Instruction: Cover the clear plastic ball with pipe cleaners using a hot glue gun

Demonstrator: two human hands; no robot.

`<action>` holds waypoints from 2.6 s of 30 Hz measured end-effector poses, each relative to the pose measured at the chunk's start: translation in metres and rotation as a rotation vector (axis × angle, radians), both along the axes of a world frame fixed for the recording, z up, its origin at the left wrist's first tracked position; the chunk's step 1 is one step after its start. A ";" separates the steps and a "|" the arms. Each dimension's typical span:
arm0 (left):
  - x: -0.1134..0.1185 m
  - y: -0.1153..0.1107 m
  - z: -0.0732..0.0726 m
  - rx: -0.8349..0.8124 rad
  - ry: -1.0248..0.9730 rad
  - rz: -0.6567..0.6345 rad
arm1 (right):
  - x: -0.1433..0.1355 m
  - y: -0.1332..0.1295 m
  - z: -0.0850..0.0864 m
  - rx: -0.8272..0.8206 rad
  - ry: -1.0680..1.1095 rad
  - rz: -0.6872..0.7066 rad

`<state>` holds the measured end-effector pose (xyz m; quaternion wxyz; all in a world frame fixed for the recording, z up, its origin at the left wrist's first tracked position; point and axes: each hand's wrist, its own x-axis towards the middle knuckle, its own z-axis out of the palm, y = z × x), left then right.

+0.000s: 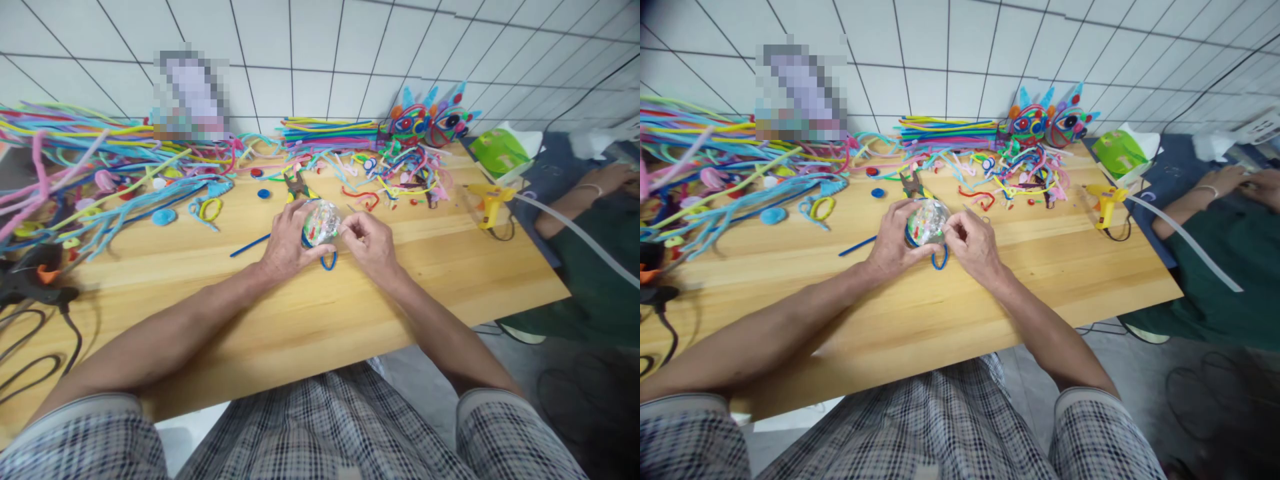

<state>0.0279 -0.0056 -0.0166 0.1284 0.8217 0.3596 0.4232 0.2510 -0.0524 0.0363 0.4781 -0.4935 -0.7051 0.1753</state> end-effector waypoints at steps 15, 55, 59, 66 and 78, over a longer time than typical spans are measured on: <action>0.000 0.001 -0.001 0.006 -0.012 0.025 | 0.008 0.012 -0.010 0.003 0.008 -0.030; 0.001 0.001 -0.001 0.029 0.014 0.049 | 0.009 0.004 0.007 0.200 -0.235 -0.007; 0.003 0.000 0.000 0.043 0.033 0.059 | 0.007 0.000 0.009 0.184 -0.285 -0.035; 0.006 -0.001 -0.001 0.031 0.003 0.061 | 0.004 -0.004 0.006 0.161 -0.352 -0.156; 0.011 0.000 -0.003 0.024 -0.066 0.031 | 0.003 0.008 -0.003 0.159 -0.188 -0.147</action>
